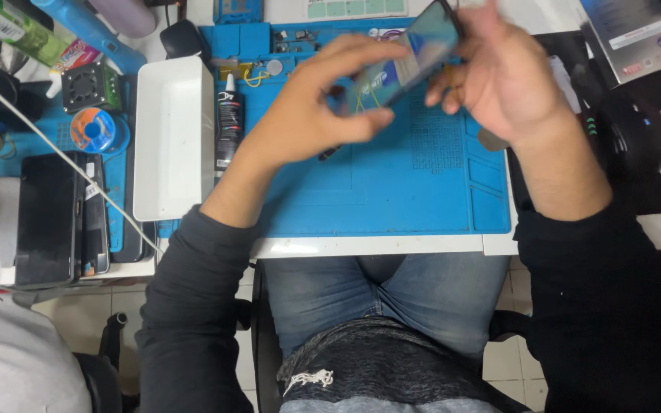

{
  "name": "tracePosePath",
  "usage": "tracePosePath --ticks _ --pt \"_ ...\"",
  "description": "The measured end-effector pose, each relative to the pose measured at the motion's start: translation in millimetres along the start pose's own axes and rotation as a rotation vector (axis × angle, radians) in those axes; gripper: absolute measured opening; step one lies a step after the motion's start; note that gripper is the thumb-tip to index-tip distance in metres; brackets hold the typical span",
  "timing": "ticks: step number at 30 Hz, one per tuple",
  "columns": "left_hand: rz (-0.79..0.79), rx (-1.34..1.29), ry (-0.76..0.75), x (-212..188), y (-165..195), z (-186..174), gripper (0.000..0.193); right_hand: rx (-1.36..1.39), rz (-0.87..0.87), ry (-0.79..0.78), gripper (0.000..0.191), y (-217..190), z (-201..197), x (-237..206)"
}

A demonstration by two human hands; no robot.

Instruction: The person applies adhesive from a tube around the inside edge of a phone's back cover, aligns the cover onto the phone body, and presses it closed. They then wrap several rubber bands around the assembled phone to hold it together and press the screen to power it on.

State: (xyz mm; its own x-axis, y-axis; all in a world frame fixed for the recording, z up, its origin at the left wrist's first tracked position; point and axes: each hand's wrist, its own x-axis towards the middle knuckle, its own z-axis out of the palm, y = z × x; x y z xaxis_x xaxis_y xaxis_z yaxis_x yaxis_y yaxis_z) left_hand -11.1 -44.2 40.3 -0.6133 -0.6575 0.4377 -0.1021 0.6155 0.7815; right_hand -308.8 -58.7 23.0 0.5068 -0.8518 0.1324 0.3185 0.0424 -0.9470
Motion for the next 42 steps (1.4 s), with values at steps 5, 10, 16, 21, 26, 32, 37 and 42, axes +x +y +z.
tracePosePath --ticks 5,10,16,21,26,32,37,42 --pt "-0.319 -1.172 -0.052 0.6 -13.6 9.7 0.076 0.151 0.010 0.047 0.077 -11.0 9.4 -9.6" --pt "-0.344 -1.304 -0.101 -2.2 -15.4 19.4 0.083 0.190 0.067 0.016 0.083 -13.4 23.7 -11.8" --pt "-0.315 -1.193 -0.207 -6.5 -5.4 15.9 0.078 0.527 0.111 -0.241 0.083 -24.3 6.7 -8.4" --pt "-0.351 -0.713 -0.205 -3.7 5.5 12.6 0.069 0.373 0.035 -0.261 0.076 -41.1 13.8 -10.3" --pt "-0.206 -0.258 0.014 -5.4 15.5 22.3 0.068 -0.465 -0.242 -0.191 0.066 -36.1 58.1 -51.5" --pt "0.021 -0.035 0.160 -22.6 48.2 18.5 0.076 -0.419 -0.241 0.319 0.055 17.3 82.5 -72.2" --pt "0.082 0.023 0.138 -34.5 81.7 28.4 0.074 -0.548 -0.361 0.201 0.093 10.5 80.8 -73.5" --pt "0.027 -0.004 0.073 -37.6 94.2 38.2 0.072 -0.555 -0.423 0.147 0.106 6.7 87.5 -78.7"
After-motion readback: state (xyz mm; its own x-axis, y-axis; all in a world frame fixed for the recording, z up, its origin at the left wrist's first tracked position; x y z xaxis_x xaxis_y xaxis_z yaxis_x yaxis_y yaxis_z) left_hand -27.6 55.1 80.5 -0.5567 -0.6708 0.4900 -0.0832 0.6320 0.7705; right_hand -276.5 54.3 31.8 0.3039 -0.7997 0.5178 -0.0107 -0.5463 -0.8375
